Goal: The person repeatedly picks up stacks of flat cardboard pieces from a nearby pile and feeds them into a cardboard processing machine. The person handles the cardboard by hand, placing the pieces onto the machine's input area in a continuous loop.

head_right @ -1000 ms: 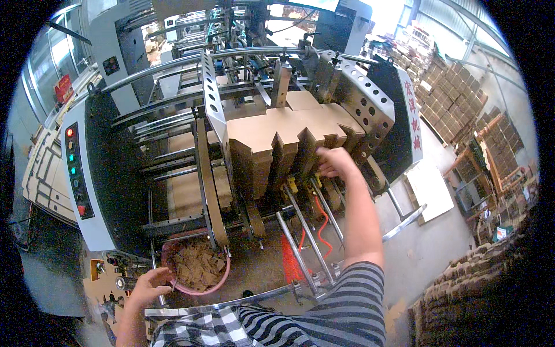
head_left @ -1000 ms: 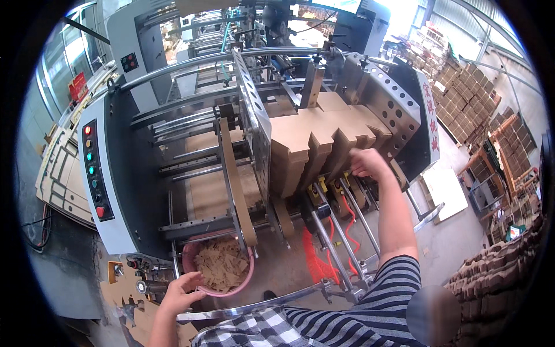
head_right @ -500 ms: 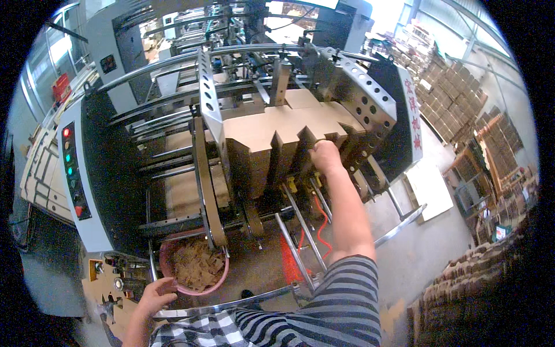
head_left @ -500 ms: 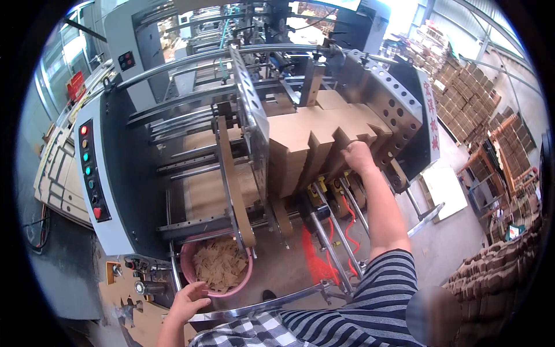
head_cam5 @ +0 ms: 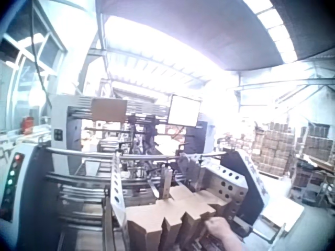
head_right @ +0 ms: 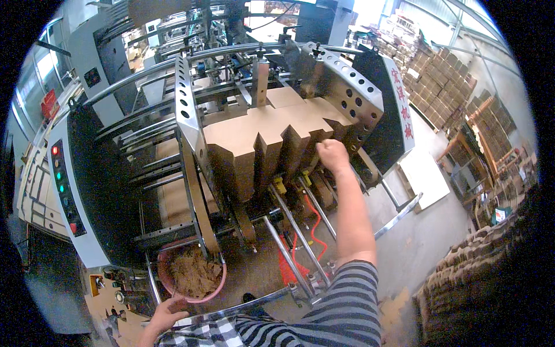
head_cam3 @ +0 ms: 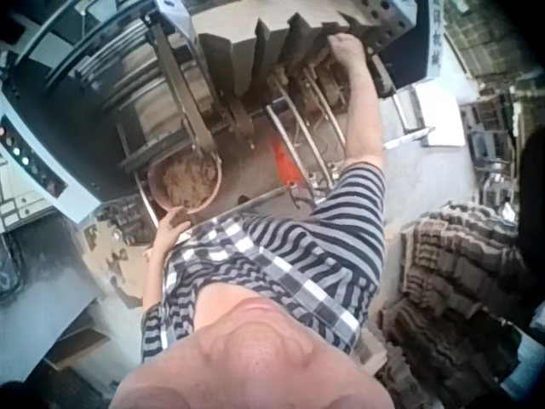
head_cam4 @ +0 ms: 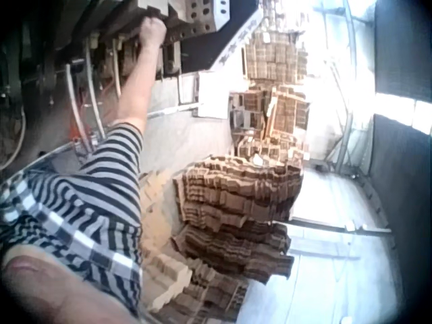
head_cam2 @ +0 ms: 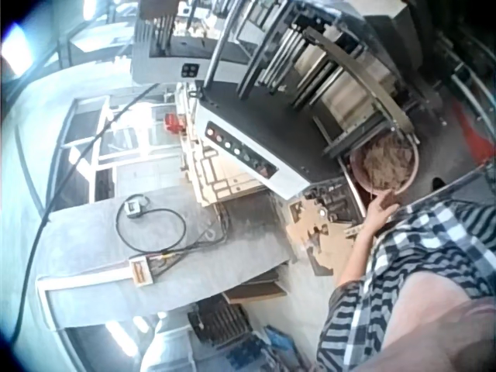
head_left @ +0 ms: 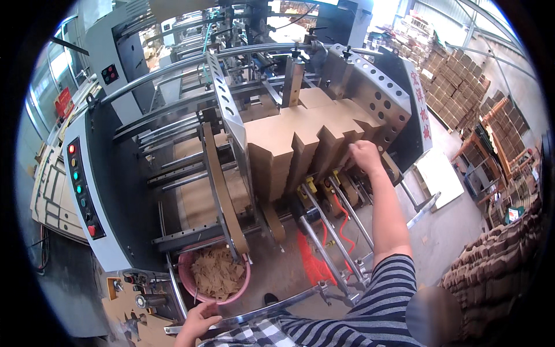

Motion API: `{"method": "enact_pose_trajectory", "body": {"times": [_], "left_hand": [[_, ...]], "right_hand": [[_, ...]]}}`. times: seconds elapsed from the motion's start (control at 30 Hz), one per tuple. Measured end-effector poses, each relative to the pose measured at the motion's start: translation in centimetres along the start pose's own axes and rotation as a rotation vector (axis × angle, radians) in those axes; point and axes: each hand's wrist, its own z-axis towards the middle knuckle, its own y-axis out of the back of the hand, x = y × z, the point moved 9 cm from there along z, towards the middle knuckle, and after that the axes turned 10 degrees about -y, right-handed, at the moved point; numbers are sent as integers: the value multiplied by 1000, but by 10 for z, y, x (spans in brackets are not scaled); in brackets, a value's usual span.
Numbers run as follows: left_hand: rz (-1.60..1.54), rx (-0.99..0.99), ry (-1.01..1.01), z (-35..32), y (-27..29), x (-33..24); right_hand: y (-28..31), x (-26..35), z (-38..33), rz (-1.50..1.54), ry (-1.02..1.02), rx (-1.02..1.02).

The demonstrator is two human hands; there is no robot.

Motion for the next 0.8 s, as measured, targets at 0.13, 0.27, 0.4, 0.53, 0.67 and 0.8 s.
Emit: {"method": "enact_pose_trajectory", "body": {"times": [0.13,0.27,0.4,0.53,0.67,0.8], "left_hand": [[-24,-18,26,3,-1,27],[150,-40,20,-10,9,59],[434,51,-46,-29,14,123],[363,-12,-36,-60,24,177],[29,-196,-98,-104,44,194],[-299,-416,21,-173,81,282]], "right_hand": [[-17,-22,30,-257,90,-99],[-36,-18,43,-342,154,-8],[13,57,-24,-172,23,47],[48,149,-69,555,144,409],[21,362,-299,345,828,866],[-156,464,-531,165,901,1505]]}}
